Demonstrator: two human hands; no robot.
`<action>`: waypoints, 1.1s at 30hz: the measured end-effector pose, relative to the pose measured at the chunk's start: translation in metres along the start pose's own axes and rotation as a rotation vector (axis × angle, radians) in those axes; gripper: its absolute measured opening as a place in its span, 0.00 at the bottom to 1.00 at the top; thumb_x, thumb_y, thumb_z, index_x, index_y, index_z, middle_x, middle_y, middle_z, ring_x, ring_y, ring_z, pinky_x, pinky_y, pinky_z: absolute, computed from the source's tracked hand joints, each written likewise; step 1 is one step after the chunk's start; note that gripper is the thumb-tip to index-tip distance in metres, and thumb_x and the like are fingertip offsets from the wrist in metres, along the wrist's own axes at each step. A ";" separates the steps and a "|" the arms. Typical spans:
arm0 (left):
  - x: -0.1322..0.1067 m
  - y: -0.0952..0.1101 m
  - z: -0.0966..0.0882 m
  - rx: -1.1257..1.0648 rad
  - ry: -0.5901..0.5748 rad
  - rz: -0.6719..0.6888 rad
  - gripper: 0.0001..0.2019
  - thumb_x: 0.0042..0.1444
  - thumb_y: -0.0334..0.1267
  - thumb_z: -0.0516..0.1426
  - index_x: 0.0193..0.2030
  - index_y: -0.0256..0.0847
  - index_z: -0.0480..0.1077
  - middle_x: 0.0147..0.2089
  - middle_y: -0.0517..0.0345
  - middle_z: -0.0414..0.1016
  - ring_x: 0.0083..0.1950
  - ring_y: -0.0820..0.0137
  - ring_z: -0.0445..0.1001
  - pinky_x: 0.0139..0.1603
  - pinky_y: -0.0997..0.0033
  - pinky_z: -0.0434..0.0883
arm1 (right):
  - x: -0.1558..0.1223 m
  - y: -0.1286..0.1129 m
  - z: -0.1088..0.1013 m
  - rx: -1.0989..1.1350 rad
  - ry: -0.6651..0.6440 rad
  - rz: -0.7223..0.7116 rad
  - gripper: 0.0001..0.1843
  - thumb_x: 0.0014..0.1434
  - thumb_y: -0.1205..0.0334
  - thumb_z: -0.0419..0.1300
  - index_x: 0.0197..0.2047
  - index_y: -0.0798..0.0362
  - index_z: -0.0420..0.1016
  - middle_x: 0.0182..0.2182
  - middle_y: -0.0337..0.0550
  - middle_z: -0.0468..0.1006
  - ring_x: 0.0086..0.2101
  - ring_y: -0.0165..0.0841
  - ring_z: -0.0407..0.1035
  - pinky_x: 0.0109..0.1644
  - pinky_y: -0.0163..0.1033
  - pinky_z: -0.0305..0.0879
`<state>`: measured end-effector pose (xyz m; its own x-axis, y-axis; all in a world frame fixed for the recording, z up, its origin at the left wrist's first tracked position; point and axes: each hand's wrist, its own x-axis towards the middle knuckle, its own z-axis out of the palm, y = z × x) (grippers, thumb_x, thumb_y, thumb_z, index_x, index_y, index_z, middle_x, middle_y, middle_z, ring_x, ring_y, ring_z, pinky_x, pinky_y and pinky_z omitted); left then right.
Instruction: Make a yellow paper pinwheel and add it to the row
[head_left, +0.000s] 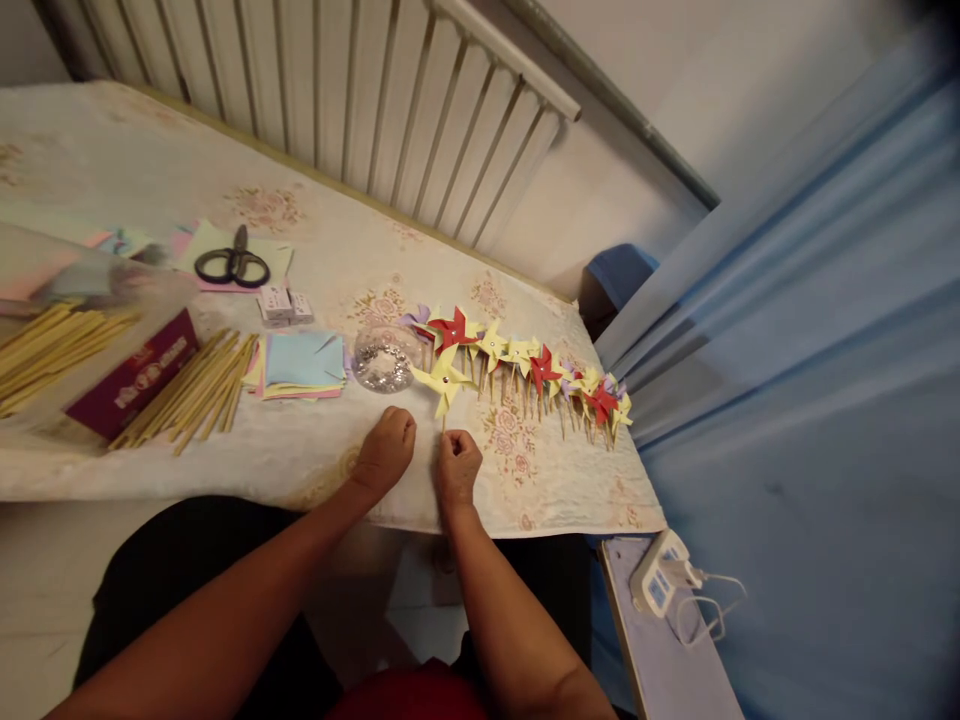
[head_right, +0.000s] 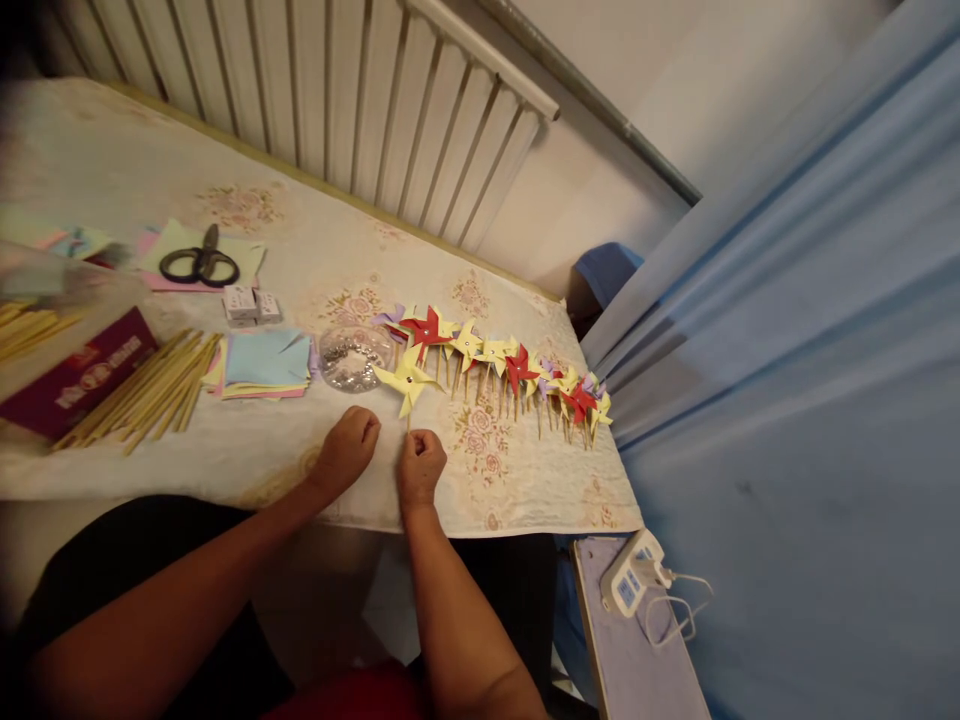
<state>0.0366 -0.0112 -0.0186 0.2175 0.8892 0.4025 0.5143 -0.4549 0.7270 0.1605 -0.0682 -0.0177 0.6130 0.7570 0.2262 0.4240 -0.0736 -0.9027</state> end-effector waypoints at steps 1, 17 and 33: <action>-0.002 0.000 -0.002 0.020 0.001 0.000 0.09 0.62 0.31 0.48 0.30 0.46 0.56 0.35 0.53 0.66 0.39 0.62 0.67 0.43 0.62 0.68 | 0.000 0.001 0.001 -0.001 0.001 -0.006 0.09 0.54 0.58 0.55 0.26 0.52 0.71 0.22 0.33 0.67 0.27 0.31 0.61 0.33 0.35 0.58; -0.036 0.006 -0.029 0.579 -0.159 0.092 0.11 0.65 0.30 0.46 0.35 0.42 0.67 0.41 0.45 0.70 0.47 0.57 0.68 0.50 0.58 0.67 | 0.000 0.004 -0.007 0.138 -0.082 -0.014 0.11 0.53 0.55 0.55 0.27 0.52 0.73 0.23 0.35 0.72 0.27 0.31 0.64 0.34 0.35 0.61; -0.032 0.005 -0.028 0.656 -0.187 0.083 0.10 0.64 0.32 0.46 0.37 0.41 0.68 0.43 0.44 0.71 0.49 0.55 0.69 0.51 0.58 0.66 | -0.011 0.009 -0.018 0.010 -0.162 -0.201 0.07 0.56 0.65 0.57 0.29 0.51 0.76 0.26 0.38 0.76 0.28 0.32 0.67 0.35 0.35 0.62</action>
<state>0.0087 -0.0431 -0.0118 0.3874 0.8730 0.2964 0.8729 -0.4507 0.1868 0.1692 -0.0889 -0.0221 0.4021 0.8500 0.3405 0.5195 0.0944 -0.8492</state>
